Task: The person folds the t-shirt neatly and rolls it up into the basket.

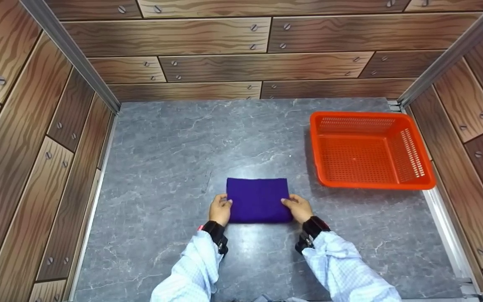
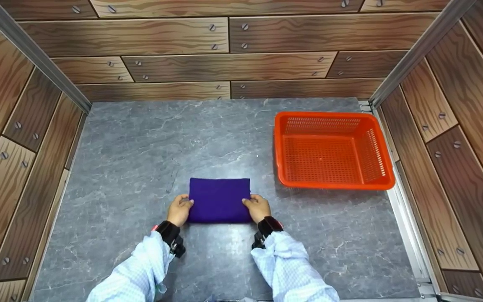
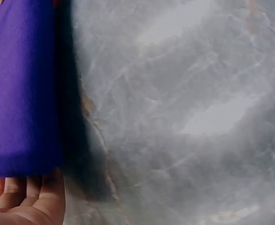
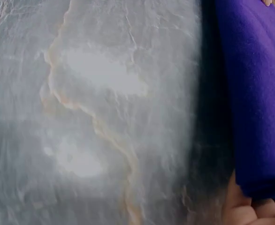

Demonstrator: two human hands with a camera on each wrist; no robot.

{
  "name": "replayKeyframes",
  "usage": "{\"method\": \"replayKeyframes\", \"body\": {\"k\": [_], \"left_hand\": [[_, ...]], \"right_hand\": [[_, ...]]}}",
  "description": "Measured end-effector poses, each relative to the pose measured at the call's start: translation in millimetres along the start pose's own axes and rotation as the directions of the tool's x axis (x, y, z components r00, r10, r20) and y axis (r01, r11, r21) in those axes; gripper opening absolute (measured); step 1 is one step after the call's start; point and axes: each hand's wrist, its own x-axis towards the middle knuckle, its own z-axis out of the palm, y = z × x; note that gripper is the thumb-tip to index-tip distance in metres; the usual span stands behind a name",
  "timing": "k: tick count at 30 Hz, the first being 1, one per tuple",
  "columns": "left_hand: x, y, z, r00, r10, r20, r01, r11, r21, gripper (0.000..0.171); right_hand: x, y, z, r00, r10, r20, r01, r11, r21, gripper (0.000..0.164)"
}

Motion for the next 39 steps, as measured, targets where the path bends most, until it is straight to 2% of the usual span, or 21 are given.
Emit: {"method": "replayKeyframes", "body": {"k": [4,9,14,16,21,23,29,31,35,39], "left_hand": [[2.7,8.5,1.0,0.999,0.022,0.037,-0.022,1.0,-0.023,0.026],[8.7,21.5,4.5,0.998,0.049,0.047,-0.047,0.998,-0.048,0.026],[15.3,40.5,7.8,0.996,0.057,0.071,-0.053,0.997,-0.058,0.026],[17.6,50.4,9.5,0.994,0.063,0.09,-0.058,0.996,-0.062,0.026],[24.8,79.1,16.2,0.985,0.089,0.146,-0.073,0.991,-0.111,0.027],[27.7,91.3,20.2,0.981,0.105,0.162,-0.085,0.989,-0.123,0.026],[33.2,123.4,38.8,0.97,0.145,0.196,-0.119,0.983,-0.136,0.027],[33.4,132.2,46.8,0.966,0.165,0.201,-0.139,0.981,-0.136,0.027],[32.5,148.7,64.7,0.956,0.193,0.222,-0.168,0.978,-0.126,0.029],[31.2,162.2,83.8,0.933,0.225,0.282,-0.195,0.972,-0.131,0.036]], "right_hand": [[1.2,-6.4,-8.8,1.0,-0.011,0.001,0.011,0.999,0.044,0.04],[1.4,-17.6,-19.9,1.0,-0.019,-0.003,0.019,0.99,0.142,0.041],[-1.3,-32.0,-30.8,0.999,-0.047,-0.01,0.048,0.979,0.2,0.04],[-3.2,-38.9,-36.6,0.998,-0.053,-0.022,0.056,0.981,0.185,0.042],[-9.4,-58.8,-55.4,0.995,-0.08,-0.064,0.084,0.995,0.059,0.046],[-11.1,-66.2,-63.3,0.993,-0.084,-0.086,0.088,0.995,0.05,0.047],[-10.0,-83.7,-89.6,0.985,-0.092,-0.145,0.107,0.99,0.097,0.044],[-9.0,-87.3,-98.3,0.981,-0.094,-0.17,0.119,0.983,0.141,0.043],[-6.7,-92.4,-116.2,0.97,-0.083,-0.23,0.143,0.955,0.259,0.03],[-3.1,-95.8,-136.3,0.963,-0.071,-0.261,0.167,0.915,0.367,0.014]]}}
